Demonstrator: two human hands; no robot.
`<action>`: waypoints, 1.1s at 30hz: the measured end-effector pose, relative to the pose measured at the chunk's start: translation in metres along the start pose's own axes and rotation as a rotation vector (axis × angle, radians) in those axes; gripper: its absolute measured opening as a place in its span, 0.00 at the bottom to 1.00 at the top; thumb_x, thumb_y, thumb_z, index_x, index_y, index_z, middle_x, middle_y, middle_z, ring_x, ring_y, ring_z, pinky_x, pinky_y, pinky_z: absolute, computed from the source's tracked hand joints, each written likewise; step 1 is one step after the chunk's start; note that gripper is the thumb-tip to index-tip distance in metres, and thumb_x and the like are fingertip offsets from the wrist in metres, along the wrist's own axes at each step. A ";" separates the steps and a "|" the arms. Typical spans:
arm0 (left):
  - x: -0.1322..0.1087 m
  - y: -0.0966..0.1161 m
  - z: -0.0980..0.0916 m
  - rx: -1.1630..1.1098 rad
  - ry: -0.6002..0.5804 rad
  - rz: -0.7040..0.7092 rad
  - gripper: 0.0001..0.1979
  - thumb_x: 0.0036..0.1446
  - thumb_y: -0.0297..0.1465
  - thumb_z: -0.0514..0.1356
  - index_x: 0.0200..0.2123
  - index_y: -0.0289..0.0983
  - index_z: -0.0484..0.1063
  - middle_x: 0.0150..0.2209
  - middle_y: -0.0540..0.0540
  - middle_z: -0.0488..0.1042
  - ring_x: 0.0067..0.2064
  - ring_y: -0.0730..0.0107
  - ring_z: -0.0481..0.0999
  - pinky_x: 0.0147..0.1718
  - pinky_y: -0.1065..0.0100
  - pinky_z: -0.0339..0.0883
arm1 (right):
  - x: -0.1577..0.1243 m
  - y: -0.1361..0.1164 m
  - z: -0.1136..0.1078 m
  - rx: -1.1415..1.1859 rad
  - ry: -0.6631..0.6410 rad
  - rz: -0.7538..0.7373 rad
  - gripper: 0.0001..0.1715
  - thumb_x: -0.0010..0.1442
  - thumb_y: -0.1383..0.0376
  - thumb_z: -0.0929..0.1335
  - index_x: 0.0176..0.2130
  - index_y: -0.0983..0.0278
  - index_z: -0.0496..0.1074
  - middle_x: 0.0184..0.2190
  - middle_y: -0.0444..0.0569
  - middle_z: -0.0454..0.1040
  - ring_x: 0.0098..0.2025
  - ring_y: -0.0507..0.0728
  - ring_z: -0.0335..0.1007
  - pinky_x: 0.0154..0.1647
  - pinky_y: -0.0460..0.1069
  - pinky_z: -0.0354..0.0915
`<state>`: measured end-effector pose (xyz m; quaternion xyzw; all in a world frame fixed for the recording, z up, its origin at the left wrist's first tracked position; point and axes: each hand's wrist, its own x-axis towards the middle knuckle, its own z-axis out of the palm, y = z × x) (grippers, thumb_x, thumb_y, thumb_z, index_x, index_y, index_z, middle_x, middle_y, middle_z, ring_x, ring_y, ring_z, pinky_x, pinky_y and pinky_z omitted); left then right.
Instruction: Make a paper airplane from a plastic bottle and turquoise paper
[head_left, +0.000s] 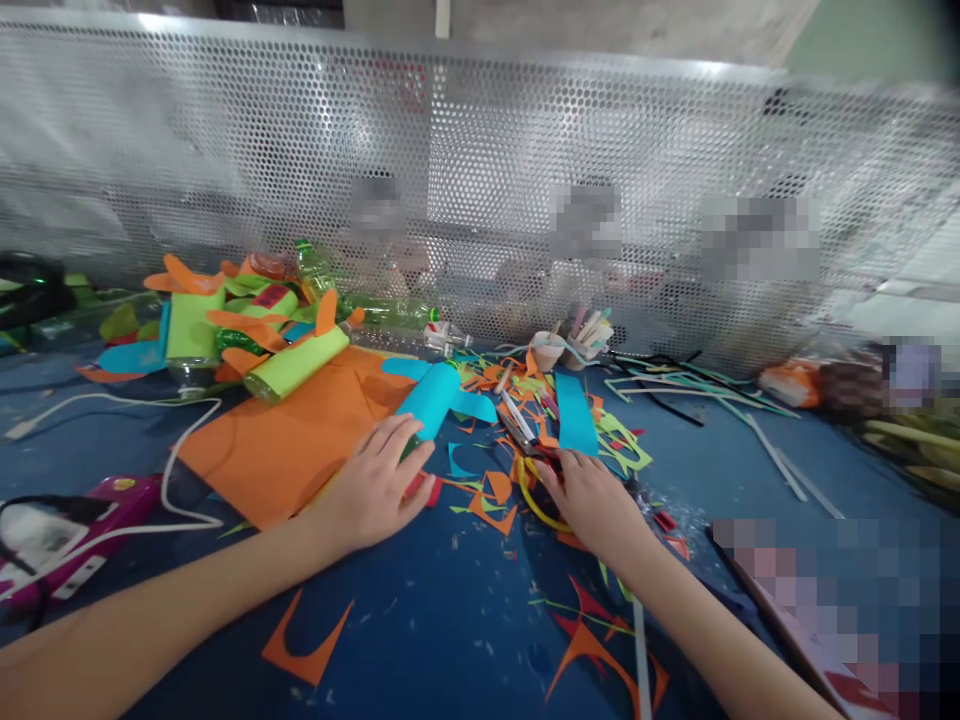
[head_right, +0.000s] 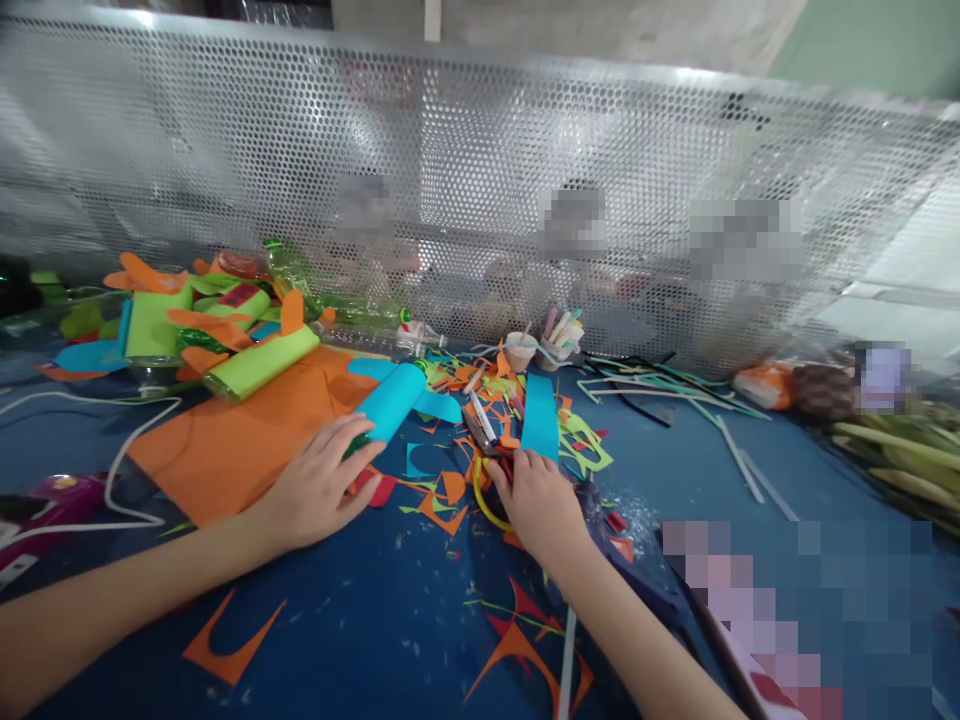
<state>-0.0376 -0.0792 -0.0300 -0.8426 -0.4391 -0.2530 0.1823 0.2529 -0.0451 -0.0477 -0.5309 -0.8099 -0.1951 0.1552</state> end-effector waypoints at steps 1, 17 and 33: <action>-0.001 0.002 0.000 -0.003 0.003 0.027 0.16 0.59 0.33 0.52 0.47 0.34 0.69 0.52 0.36 0.64 0.58 0.49 0.60 0.54 0.48 0.60 | 0.000 0.000 -0.001 0.000 -0.002 0.000 0.25 0.66 0.56 0.54 0.42 0.67 0.72 0.34 0.59 0.75 0.38 0.60 0.71 0.39 0.54 0.65; -0.002 0.004 0.000 0.066 -0.052 -0.023 0.20 0.60 0.39 0.52 0.50 0.34 0.70 0.55 0.35 0.64 0.60 0.47 0.57 0.57 0.45 0.52 | 0.005 0.003 -0.002 -0.078 -0.024 0.007 0.28 0.65 0.55 0.55 0.41 0.73 0.73 0.40 0.65 0.74 0.50 0.67 0.65 0.45 0.59 0.64; 0.000 0.002 -0.003 -0.050 -0.048 -0.066 0.17 0.59 0.36 0.53 0.50 0.36 0.69 0.57 0.37 0.57 0.59 0.48 0.55 0.56 0.47 0.56 | 0.004 -0.033 -0.029 0.103 -0.167 -0.184 0.16 0.64 0.65 0.60 0.46 0.69 0.72 0.46 0.54 0.73 0.47 0.59 0.68 0.50 0.53 0.67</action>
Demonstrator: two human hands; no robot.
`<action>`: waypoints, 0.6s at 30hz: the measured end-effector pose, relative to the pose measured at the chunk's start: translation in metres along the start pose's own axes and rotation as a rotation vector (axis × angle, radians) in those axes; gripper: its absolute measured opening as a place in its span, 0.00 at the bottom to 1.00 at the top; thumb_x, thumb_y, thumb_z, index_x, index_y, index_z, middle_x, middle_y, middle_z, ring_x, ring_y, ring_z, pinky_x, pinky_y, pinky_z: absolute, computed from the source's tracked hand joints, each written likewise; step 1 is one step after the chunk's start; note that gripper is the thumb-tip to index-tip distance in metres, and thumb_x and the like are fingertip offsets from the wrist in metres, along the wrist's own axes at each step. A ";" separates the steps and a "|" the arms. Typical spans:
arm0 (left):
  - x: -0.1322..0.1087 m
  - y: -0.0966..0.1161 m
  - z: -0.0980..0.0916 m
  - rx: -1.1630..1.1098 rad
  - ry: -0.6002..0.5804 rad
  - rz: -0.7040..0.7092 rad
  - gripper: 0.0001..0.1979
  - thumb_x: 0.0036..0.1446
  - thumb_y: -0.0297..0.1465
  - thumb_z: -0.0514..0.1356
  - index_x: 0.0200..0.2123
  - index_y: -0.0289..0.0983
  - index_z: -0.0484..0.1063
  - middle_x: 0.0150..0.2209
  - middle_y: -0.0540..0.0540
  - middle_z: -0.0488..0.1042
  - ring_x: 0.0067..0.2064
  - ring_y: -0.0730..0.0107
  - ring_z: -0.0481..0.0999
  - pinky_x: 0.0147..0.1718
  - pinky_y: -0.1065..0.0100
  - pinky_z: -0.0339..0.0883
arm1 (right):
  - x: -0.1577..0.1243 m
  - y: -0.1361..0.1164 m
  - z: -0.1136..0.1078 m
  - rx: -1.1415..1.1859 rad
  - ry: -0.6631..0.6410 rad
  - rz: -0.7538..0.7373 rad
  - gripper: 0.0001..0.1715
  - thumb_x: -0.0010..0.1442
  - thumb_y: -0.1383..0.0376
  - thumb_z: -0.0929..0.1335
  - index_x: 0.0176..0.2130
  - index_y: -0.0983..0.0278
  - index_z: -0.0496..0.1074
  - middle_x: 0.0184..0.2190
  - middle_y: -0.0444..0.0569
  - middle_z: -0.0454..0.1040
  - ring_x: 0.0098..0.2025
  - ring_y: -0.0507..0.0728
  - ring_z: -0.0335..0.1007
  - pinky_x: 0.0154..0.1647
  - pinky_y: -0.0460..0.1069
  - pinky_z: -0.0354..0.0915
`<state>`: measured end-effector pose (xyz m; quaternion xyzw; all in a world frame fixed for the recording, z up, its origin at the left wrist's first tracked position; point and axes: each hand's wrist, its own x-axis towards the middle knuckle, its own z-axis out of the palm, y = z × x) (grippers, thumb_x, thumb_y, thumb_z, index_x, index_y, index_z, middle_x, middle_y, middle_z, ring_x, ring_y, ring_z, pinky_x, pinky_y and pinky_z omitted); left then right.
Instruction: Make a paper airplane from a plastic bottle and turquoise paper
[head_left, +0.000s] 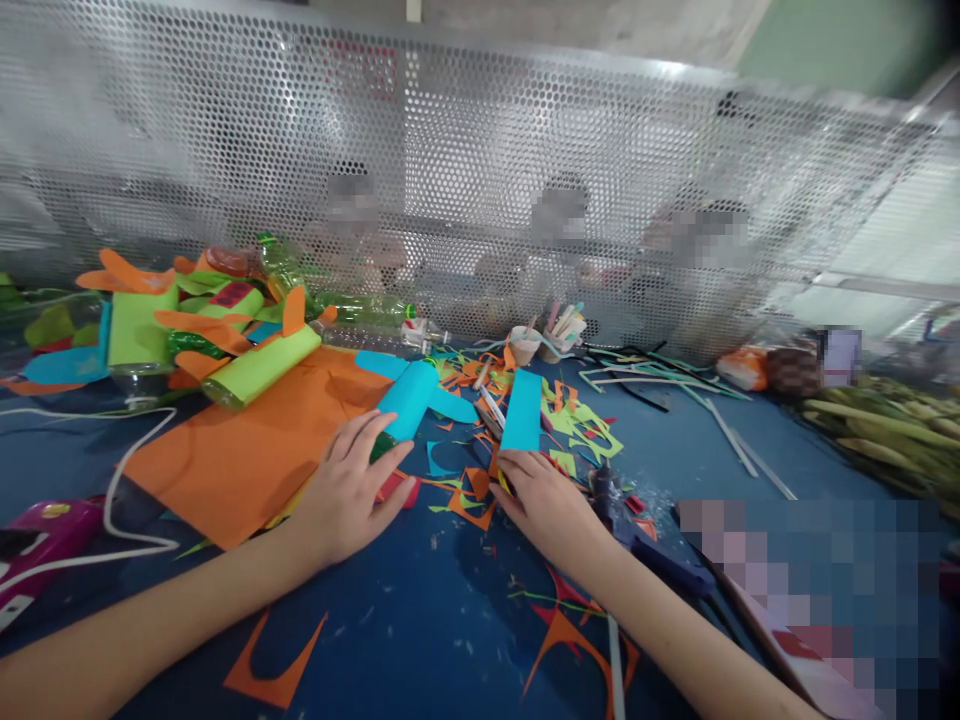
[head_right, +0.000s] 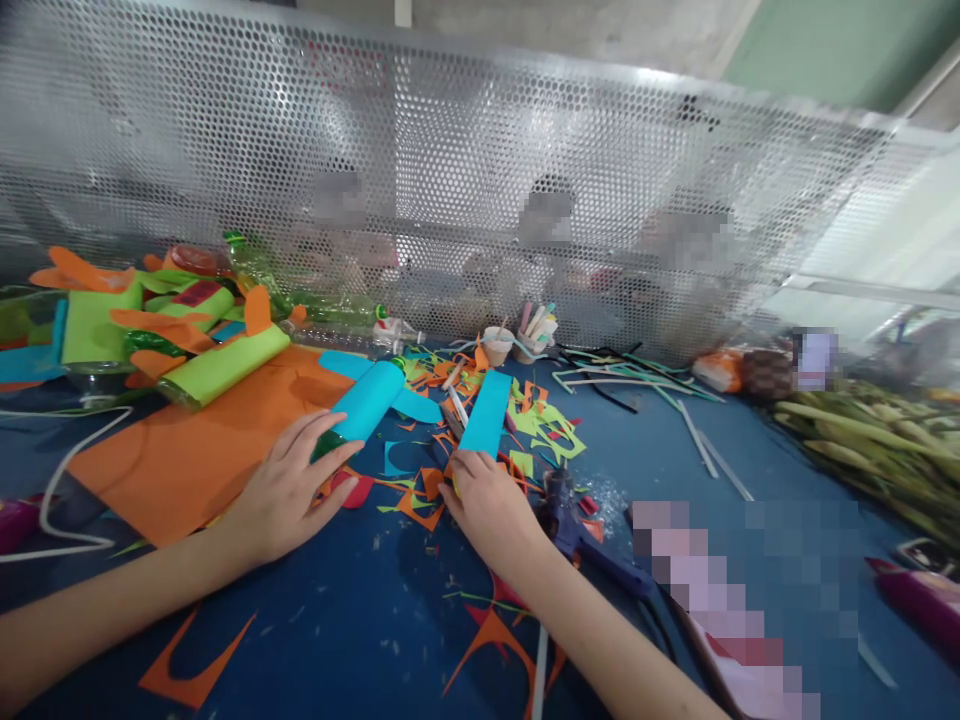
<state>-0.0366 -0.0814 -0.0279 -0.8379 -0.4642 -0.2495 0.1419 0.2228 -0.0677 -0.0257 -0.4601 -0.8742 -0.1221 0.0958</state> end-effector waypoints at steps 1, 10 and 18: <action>0.000 0.000 0.001 -0.018 0.000 -0.016 0.17 0.59 0.36 0.53 0.49 0.36 0.69 0.57 0.37 0.57 0.59 0.48 0.55 0.56 0.47 0.57 | -0.001 -0.001 0.001 0.012 -0.011 -0.048 0.15 0.63 0.68 0.60 0.46 0.68 0.72 0.47 0.53 0.73 0.48 0.58 0.68 0.52 0.52 0.66; -0.001 0.011 -0.009 -0.114 0.082 0.053 0.12 0.58 0.32 0.55 0.44 0.35 0.70 0.47 0.39 0.66 0.53 0.55 0.63 0.52 0.52 0.61 | -0.005 0.009 0.015 0.044 0.016 -0.162 0.25 0.54 0.80 0.60 0.49 0.68 0.70 0.46 0.55 0.73 0.46 0.59 0.70 0.49 0.53 0.69; -0.003 0.022 -0.039 -0.046 0.092 0.248 0.12 0.59 0.33 0.53 0.28 0.33 0.70 0.25 0.46 0.69 0.30 0.68 0.68 0.30 0.67 0.66 | -0.001 0.043 0.043 -0.065 0.147 -0.120 0.18 0.60 0.71 0.58 0.44 0.68 0.73 0.44 0.62 0.74 0.49 0.66 0.68 0.49 0.61 0.66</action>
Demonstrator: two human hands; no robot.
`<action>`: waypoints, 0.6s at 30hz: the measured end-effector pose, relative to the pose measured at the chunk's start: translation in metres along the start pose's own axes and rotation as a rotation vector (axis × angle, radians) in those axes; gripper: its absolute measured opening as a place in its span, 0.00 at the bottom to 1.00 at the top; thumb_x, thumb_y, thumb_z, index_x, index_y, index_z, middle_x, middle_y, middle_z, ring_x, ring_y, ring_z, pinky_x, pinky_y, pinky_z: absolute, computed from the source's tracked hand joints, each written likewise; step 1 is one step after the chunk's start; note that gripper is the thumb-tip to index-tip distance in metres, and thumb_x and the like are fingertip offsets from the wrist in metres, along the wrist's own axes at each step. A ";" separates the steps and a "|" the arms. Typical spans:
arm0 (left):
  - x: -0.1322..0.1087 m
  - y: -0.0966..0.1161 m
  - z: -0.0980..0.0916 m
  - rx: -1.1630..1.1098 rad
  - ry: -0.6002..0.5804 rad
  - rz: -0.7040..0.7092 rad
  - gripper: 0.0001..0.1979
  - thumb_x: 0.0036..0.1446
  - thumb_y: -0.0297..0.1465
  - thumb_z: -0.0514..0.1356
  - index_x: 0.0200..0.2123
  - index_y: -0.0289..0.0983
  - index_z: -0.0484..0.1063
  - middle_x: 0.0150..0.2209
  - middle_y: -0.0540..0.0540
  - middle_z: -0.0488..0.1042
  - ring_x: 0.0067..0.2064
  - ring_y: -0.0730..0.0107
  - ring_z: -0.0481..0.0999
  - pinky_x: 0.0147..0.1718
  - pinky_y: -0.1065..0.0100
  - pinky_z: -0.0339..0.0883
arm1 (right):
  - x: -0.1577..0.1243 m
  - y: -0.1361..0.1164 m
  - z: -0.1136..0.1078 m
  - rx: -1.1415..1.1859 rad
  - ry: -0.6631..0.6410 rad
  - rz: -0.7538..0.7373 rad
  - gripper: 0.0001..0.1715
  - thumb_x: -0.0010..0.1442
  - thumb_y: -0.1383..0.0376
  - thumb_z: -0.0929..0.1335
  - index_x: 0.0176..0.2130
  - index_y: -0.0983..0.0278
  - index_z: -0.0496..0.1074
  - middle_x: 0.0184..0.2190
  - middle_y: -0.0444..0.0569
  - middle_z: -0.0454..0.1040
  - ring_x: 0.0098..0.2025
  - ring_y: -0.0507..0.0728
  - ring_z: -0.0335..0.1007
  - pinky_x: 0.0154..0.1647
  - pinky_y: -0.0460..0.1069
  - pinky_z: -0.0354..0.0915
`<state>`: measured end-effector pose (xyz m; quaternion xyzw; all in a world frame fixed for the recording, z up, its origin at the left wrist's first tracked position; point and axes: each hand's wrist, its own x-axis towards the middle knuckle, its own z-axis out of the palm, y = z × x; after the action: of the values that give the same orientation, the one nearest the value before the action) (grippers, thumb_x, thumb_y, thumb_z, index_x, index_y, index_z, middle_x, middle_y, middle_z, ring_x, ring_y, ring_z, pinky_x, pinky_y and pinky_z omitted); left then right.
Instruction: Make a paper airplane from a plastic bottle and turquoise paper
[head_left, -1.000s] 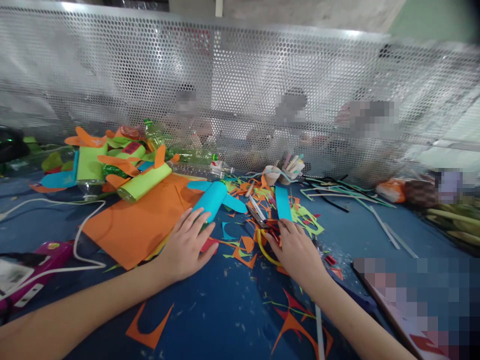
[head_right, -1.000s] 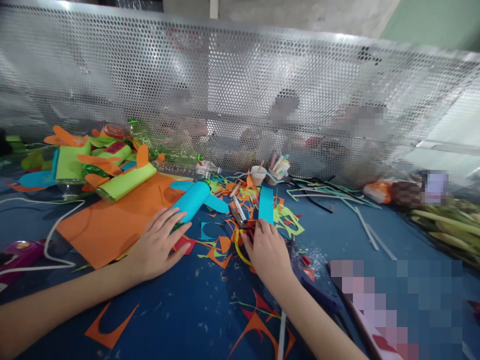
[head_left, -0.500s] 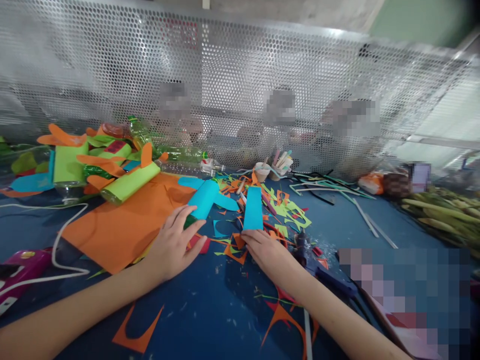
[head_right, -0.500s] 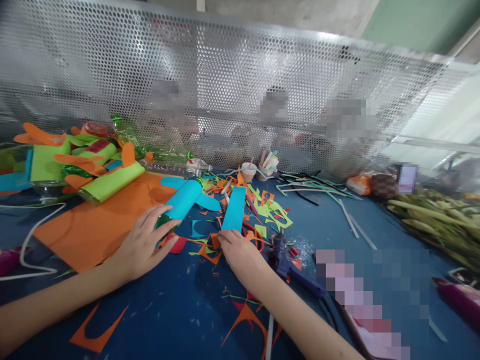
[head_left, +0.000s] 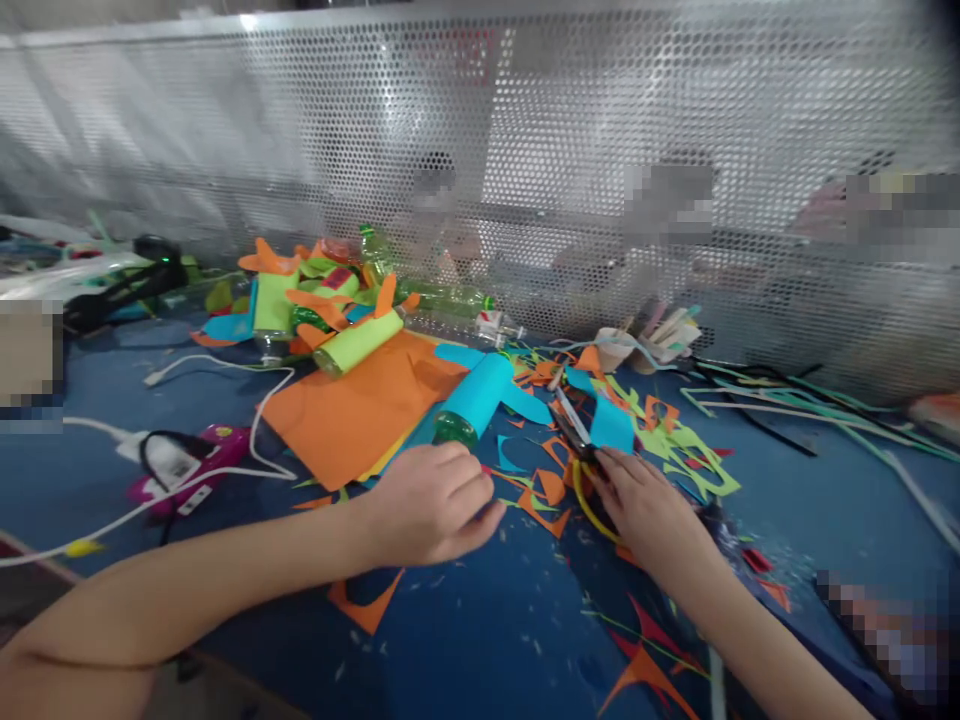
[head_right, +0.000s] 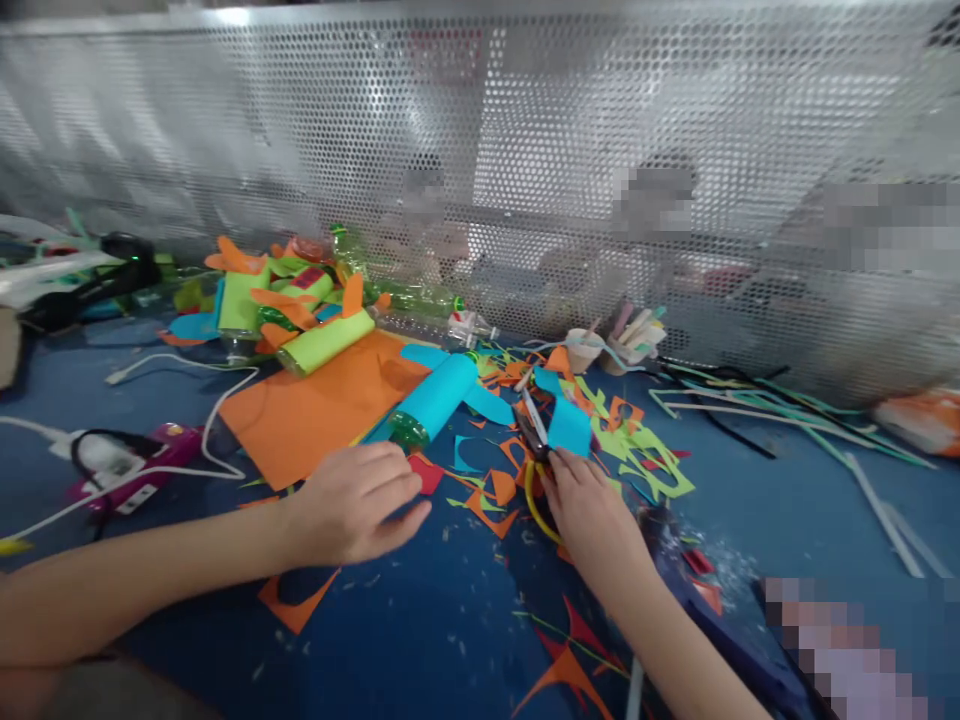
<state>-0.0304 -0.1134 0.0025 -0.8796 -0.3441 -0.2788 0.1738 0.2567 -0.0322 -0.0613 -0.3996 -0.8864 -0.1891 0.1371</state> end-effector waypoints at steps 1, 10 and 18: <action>-0.001 -0.006 -0.006 0.052 0.007 -0.071 0.13 0.59 0.33 0.53 0.27 0.34 0.70 0.24 0.46 0.68 0.29 0.68 0.68 0.29 0.68 0.64 | 0.000 0.001 0.000 0.009 0.021 0.033 0.18 0.61 0.68 0.58 0.44 0.69 0.72 0.44 0.63 0.74 0.50 0.67 0.67 0.49 0.62 0.65; -0.035 -0.102 -0.007 0.144 -0.440 -0.520 0.12 0.59 0.26 0.50 0.41 0.30 0.72 0.37 0.38 0.74 0.42 0.59 0.73 0.43 0.59 0.65 | 0.016 -0.052 -0.037 0.208 0.070 0.046 0.26 0.63 0.58 0.59 0.59 0.60 0.59 0.60 0.56 0.58 0.58 0.66 0.58 0.53 0.62 0.63; 0.004 -0.141 0.048 0.045 -0.460 -0.454 0.22 0.51 0.22 0.56 0.51 0.34 0.68 0.53 0.39 0.69 0.53 0.59 0.68 0.51 0.64 0.61 | 0.061 -0.102 -0.044 0.133 -0.036 -0.201 0.32 0.61 0.63 0.63 0.62 0.48 0.51 0.65 0.51 0.49 0.59 0.67 0.56 0.52 0.63 0.62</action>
<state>-0.1093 0.0122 -0.0170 -0.8162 -0.5679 -0.0968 0.0445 0.1438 -0.0740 -0.0216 -0.3020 -0.9350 -0.1354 0.1277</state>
